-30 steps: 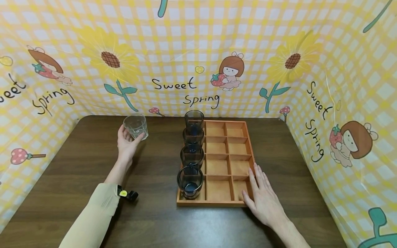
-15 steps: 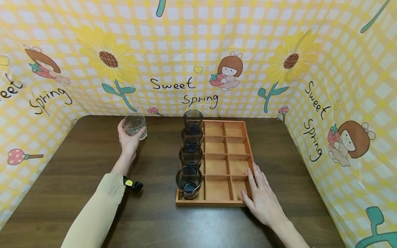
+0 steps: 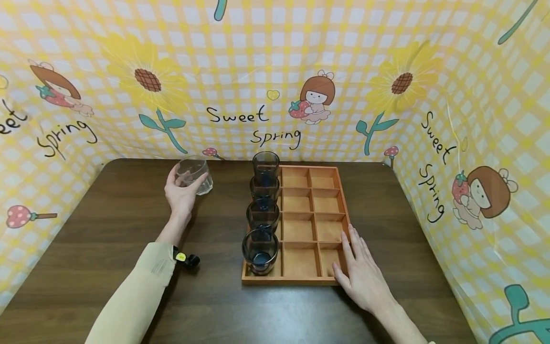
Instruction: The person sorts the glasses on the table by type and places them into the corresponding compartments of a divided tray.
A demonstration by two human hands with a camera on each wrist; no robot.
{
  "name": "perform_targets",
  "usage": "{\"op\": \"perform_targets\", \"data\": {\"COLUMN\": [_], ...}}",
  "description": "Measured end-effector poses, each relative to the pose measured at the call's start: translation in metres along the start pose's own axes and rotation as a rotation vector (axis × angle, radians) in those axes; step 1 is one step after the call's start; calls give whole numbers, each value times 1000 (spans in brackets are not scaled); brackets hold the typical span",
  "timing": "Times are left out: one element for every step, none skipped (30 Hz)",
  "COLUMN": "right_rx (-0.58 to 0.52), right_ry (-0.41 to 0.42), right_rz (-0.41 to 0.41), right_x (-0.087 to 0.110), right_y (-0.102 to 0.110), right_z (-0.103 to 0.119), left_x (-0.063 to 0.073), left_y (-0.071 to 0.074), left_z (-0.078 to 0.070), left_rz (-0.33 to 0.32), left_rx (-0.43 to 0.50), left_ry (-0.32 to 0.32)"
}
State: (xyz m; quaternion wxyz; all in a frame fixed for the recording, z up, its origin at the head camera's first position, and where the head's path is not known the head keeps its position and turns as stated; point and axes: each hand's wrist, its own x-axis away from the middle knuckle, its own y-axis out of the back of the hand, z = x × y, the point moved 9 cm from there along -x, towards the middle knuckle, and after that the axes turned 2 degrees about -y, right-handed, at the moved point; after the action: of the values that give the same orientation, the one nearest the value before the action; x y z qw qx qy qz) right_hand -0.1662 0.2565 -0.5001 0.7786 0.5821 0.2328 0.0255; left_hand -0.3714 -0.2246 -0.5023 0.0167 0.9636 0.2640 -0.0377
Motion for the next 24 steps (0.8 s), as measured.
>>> {"op": "perform_targets", "data": {"right_rx": [-1,-3,-5,-5,-5,-5,-3,-1,2,3,4,4,4,3,1,-1,-1,-3,-3,-3,-2,-1,0,0], "right_ry": [-1,-2,-2,-1,1,5,8,10,11,11,10,9,5,2,-2,-5,-8,-11,-14,-15,-16,-16,-16,-15], "right_rz": [1,3,3,2,-1,-4,-7,-9,-11,-12,-10,-8,-4,1,7,13,18,22,26,28,28,28,25,24], "right_x": [0,0,0,0,0,0,0,-1,-1,-1,-2,-2,-2,-2,-2,-2,-1,-1,-1,-1,-1,-1,-1,-1], "right_y": [0,0,0,0,0,1,1,1,2,2,2,2,2,1,1,1,0,0,0,0,0,0,0,0], "right_z": [0,0,1,1,1,1,1,1,1,1,1,1,0,0,0,0,0,0,0,0,0,0,0,0], "left_x": [1,3,4,6,8,10,13,15,17,19,21,23,25,27,28,29,30,30,31,31,31,30,31,31], "left_y": [-3,-7,-11,-14,-17,-21,-25,-28,-32,-36,-40,-43,-46,-49,-52,-55,-57,-59,-61,-63,-65,-66,-68,-69], "left_z": [-4,-7,-11,-16,-20,-25,-30,-35,-40,-45,-50,-54,-58,-61,-65,-68,-71,-74,-77,-79,-82,-84,-85,-88], "left_rz": [12,25,38,52,65,80,96,112,126,142,155,165,176,184,193,203,206,213,219,225,229,232,236,241], "left_rx": [11,24,37,46,53,48,45,38,26,17,2,-11,-18,-26,-29,-30,-36,-32,-31,-27,-25,-24,-22,-21], "left_ry": [-12,-21,-33,-47,-59,-74,-93,-110,-129,-149,-165,-180,-190,-193,-199,-204,-206,-210,-215,-219,-224,-224,-222,-221]}}
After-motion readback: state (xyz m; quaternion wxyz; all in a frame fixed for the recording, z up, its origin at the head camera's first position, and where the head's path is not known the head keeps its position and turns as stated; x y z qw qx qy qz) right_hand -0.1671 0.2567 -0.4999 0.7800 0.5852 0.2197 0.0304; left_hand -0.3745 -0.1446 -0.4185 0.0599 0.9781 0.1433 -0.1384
